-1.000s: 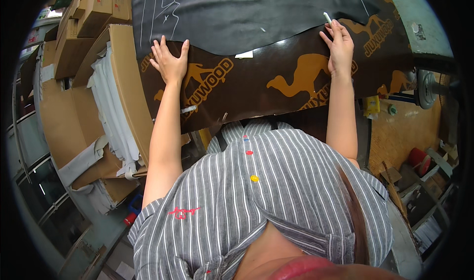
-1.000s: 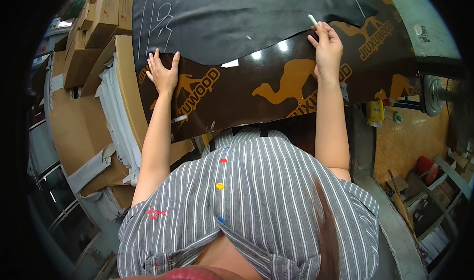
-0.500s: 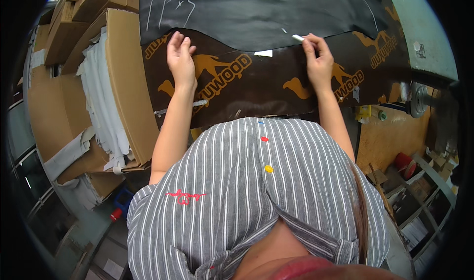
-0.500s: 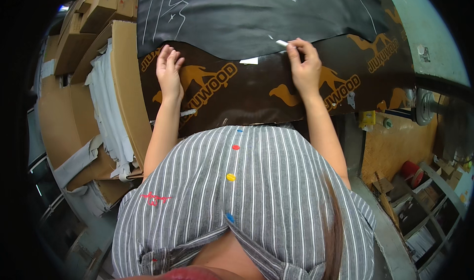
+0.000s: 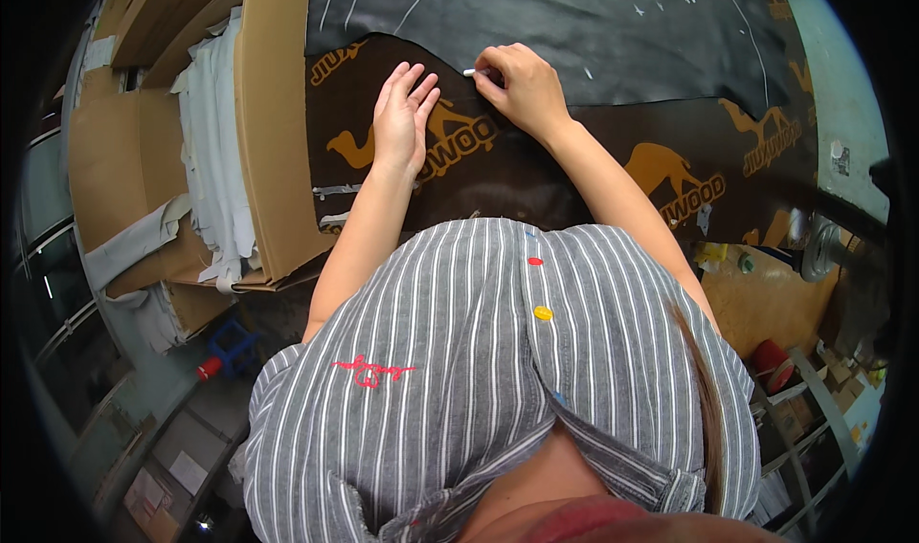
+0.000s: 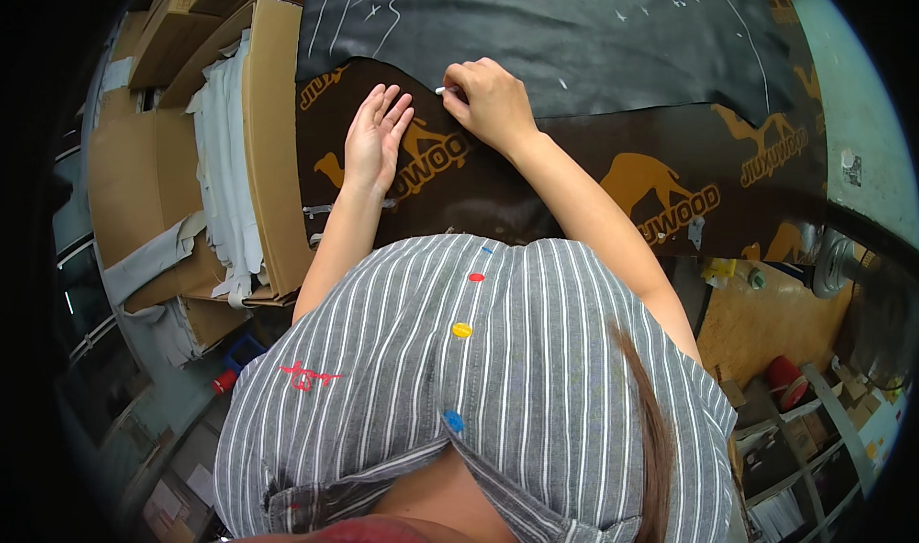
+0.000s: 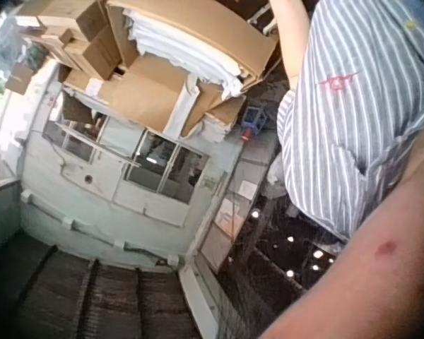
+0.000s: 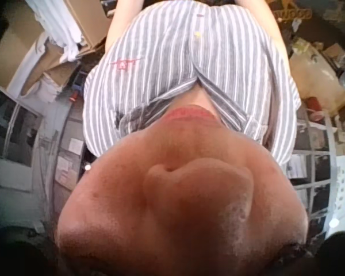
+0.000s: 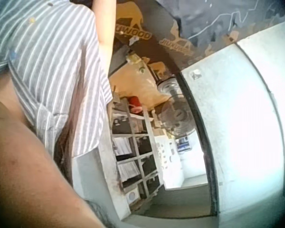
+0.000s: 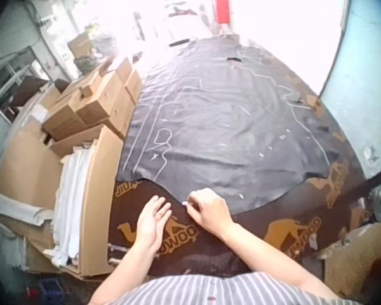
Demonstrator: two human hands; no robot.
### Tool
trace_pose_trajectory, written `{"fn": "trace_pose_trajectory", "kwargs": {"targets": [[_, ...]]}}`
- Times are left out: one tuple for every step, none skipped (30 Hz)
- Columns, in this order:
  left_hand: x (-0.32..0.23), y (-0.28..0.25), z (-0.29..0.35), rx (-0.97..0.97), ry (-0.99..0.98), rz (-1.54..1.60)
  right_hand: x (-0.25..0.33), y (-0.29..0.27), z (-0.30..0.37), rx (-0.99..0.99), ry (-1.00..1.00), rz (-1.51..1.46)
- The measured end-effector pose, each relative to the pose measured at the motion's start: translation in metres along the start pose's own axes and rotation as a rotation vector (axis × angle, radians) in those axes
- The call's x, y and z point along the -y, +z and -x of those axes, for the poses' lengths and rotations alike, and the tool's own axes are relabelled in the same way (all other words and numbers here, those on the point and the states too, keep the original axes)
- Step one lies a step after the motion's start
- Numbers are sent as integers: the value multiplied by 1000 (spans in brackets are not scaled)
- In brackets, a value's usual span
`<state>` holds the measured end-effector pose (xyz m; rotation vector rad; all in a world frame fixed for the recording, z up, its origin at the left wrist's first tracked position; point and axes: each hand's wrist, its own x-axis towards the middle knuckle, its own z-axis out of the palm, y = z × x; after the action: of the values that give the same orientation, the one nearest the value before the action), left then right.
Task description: The person uses a white chalk marker to draw outlines and symbols on a large piece of dark fabric laid on a table. They repeatedly reposition the fabric to access different areas and continue marking various shapes and lines across the surface.
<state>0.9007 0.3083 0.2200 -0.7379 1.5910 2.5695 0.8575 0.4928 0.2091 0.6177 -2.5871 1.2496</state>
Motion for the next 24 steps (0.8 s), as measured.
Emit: {"fn": "trace_pose_trajectory", "kwargs": {"targets": [[0,1,0,-7,-5,11,-3,-2,2,-10,1,-1],[0,1,0,-11,-12,21,-6,-5,4,-21,4,-1],[0,2,0,-13,-19,30,-7,-11,9,-3,29,2],[-1,2,2,-18,-27,51,-4,-17,17,14,53,4],[-3,5,1,-11,-39,68,-3,-25,23,24,84,11],[-5,7,0,-2,-52,85,-7,-24,32,9,49,-20],[-6,8,-1,0,-60,96,-4,-27,37,11,75,-78],[-5,10,-3,9,-74,107,-2,-31,43,9,105,-129],[-6,13,-6,-8,-77,101,-5,-35,45,36,205,-233],[-10,15,-6,-9,-90,104,-13,-45,45,-31,268,-325],[-14,19,-8,-13,-132,117,-23,-56,45,-98,333,-420],[-17,24,-11,-19,-174,129,-35,-68,44,-167,397,-516],[-18,22,-15,-8,-217,134,-50,-85,43,-243,468,-511],[-20,24,-19,20,-293,134,-71,-96,42,-420,448,-563],[-21,32,-22,41,-320,89,-95,-114,44,-485,459,-515],[-22,39,-23,62,-344,43,-117,-129,45,-580,449,-511],[-22,47,-24,136,-356,29,-139,-142,46,-634,434,-508],[-20,52,-24,204,-364,20,-151,-150,47,-682,498,-574],[-16,58,-22,271,-375,12,-155,-156,46,-697,493,-614],[-8,67,-17,308,-400,65,-158,-160,46,-715,490,-653],[1,77,-9,348,-450,117,-160,-158,48,-723,474,-637],[9,89,2,380,-496,167,-158,-156,49,-717,484,-571],[21,97,8,355,-523,207,-154,-154,49,-706,491,-503],[34,103,13,331,-549,247,-152,-152,49,-693,497,-434]]}}
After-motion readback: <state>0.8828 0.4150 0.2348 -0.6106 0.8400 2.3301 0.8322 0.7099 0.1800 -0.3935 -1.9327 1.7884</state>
